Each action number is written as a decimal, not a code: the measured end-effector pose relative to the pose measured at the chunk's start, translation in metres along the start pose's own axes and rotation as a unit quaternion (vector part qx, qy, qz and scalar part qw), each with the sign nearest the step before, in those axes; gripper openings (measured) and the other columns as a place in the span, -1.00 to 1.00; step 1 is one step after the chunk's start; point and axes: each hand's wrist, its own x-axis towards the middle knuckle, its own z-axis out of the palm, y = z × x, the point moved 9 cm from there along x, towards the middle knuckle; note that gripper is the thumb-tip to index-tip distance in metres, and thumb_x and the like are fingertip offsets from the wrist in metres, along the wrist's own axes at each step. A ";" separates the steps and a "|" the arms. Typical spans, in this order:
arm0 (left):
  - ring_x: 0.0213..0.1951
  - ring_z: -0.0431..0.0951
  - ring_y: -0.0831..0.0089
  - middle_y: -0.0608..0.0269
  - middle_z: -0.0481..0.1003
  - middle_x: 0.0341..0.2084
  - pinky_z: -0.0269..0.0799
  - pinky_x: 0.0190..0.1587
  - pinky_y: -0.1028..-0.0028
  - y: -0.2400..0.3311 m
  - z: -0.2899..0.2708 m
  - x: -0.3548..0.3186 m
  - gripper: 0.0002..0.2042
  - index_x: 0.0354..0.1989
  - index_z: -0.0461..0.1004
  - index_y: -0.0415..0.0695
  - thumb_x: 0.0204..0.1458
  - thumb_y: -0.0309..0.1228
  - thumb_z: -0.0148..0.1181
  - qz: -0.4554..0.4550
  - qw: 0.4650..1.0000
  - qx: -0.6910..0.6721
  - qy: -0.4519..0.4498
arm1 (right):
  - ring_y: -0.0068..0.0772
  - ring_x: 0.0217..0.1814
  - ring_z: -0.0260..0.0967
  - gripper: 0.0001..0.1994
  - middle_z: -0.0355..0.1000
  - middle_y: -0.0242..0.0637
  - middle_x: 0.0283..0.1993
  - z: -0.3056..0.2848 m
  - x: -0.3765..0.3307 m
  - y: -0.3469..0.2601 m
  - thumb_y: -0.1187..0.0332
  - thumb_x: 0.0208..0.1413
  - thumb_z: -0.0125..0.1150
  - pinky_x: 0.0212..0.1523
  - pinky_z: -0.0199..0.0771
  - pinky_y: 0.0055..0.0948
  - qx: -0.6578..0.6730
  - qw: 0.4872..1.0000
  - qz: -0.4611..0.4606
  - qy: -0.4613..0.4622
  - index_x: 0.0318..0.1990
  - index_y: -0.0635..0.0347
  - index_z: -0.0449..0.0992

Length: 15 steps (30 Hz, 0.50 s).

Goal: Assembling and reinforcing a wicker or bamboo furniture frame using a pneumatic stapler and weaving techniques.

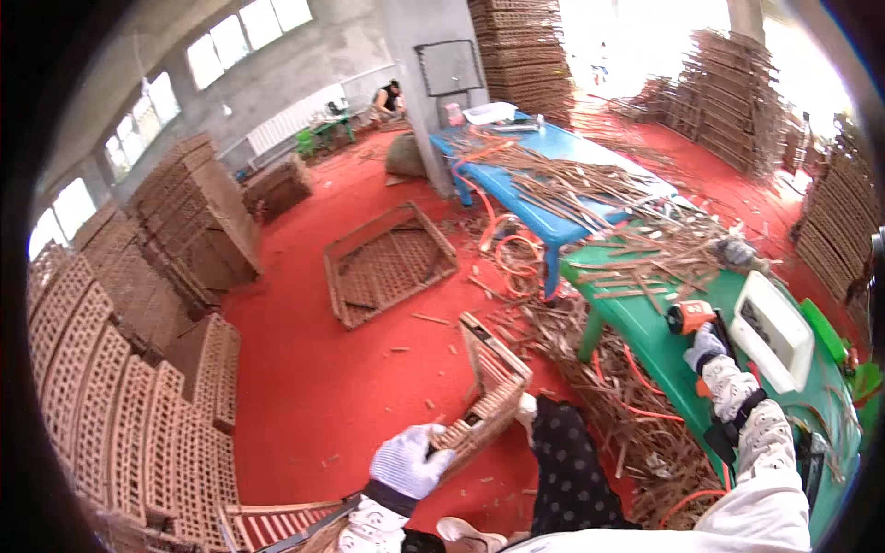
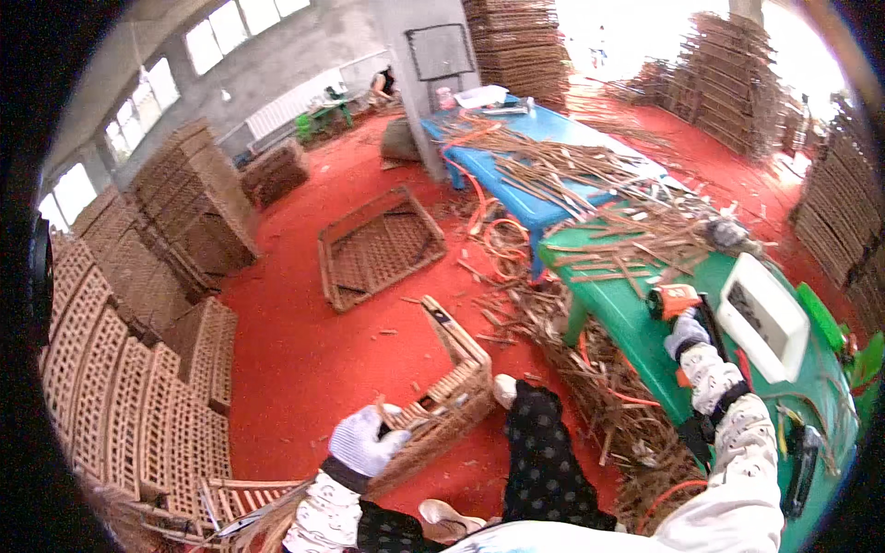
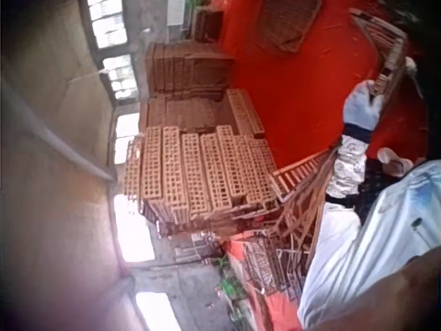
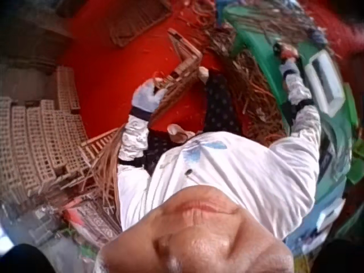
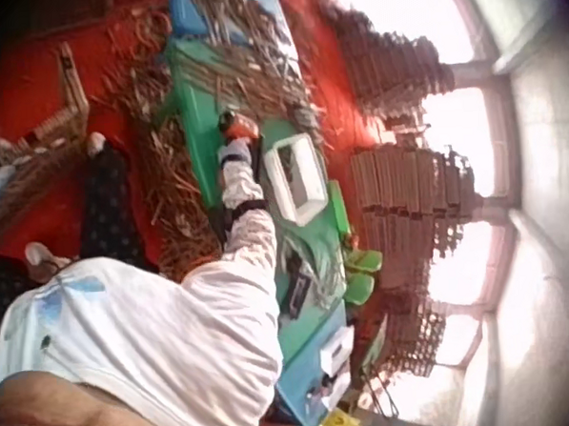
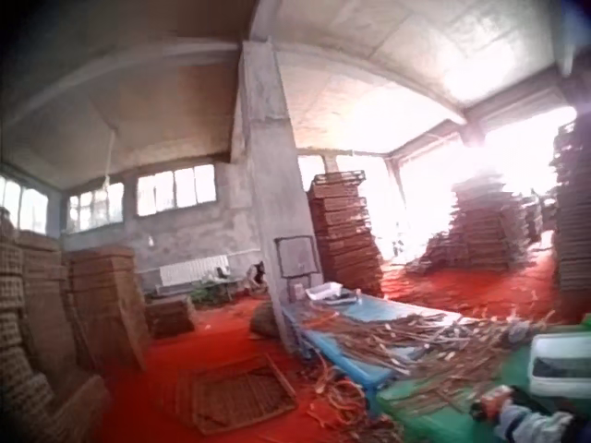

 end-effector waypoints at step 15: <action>-0.54 0.47 0.19 0.13 0.45 -0.60 0.38 -0.49 0.32 0.030 -0.026 -0.065 -0.66 -0.24 0.41 -0.06 -0.20 -0.20 0.23 0.169 0.985 0.027 -0.016 | -0.06 -0.34 0.36 -0.64 0.37 -0.11 -0.42 -0.052 -0.201 -0.189 0.13 -0.22 0.17 -0.32 0.34 -0.17 0.127 0.888 -0.428 0.106 -0.30 0.18 0.38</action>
